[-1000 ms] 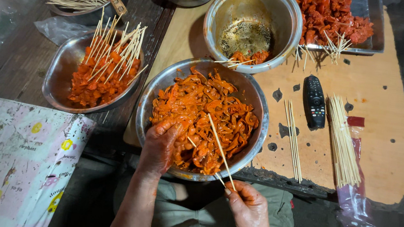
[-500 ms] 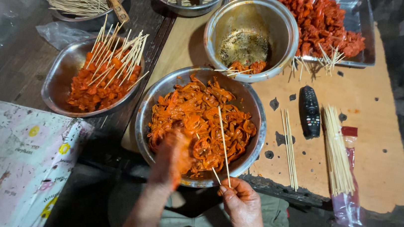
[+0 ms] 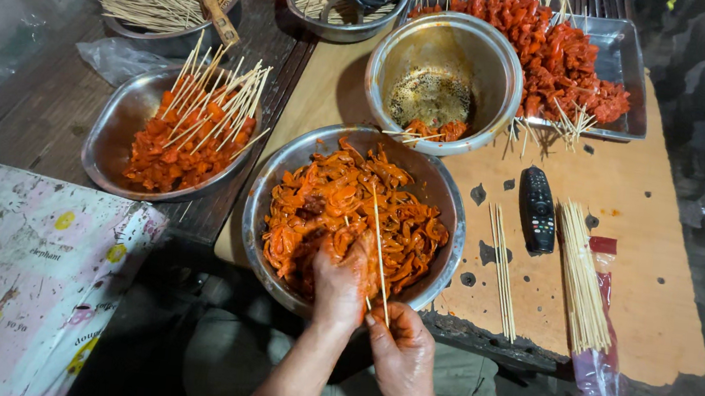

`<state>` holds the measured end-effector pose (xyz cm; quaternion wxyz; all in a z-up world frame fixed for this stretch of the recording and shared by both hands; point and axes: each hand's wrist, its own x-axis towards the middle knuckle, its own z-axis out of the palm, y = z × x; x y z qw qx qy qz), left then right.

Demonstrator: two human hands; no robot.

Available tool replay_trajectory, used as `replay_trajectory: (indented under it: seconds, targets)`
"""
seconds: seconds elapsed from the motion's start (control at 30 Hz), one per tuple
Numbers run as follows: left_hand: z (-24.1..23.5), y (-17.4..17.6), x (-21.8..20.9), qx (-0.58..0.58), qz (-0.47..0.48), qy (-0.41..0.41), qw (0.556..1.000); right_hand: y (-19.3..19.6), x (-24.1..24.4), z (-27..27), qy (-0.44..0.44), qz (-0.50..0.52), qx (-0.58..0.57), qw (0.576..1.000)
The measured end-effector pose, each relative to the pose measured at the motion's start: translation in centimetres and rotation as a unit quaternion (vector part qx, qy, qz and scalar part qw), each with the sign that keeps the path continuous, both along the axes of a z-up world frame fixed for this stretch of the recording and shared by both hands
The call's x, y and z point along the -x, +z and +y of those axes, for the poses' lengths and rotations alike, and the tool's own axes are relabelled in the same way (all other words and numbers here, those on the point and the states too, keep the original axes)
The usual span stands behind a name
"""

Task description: The person threads marinated pieces of orange-colored meat or chicken skins onto wooden skewers by hand, picking them from a large metal bowl and placing the completed skewers into a separate metal bowl.

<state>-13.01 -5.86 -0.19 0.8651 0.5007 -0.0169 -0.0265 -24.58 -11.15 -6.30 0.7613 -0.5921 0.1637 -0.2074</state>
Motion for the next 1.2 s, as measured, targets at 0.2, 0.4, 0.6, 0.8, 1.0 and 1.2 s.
replay_trajectory:
  seconds: [0.2, 0.4, 0.6, 0.8, 1.0, 1.2]
  targets:
    - [0.4, 0.4, -1.8, 0.044, 0.116, -0.028, 0.992, -0.2, 0.5, 0.0, 0.004, -0.004, -0.001, 1.0]
    - [0.9, 0.7, -1.9, 0.02, 0.061, -0.084, 0.994, -1.3, 1.1, -0.9, 0.003, 0.064, -0.066, 0.996]
    - [4.3, 2.8, -3.4, 0.202, 0.101, -0.202, 0.953, -0.4, 2.5, -1.9, 0.012, 0.034, -0.069, 0.997]
    - [4.8, 3.1, -2.8, 0.086, 0.084, -0.153, 0.981, 0.1, 3.0, -1.8, 0.007, 0.069, -0.038, 0.997]
    - [5.4, 2.3, -3.2, 0.096, 0.026, -0.155, 0.983, -0.5, 3.4, -2.2, 0.014, 0.083, -0.053, 0.995]
    - [6.6, 4.1, -4.1, -0.007, 0.03, -0.217, 0.976, -1.2, 3.7, -2.5, 0.028, 0.092, -0.071, 0.993]
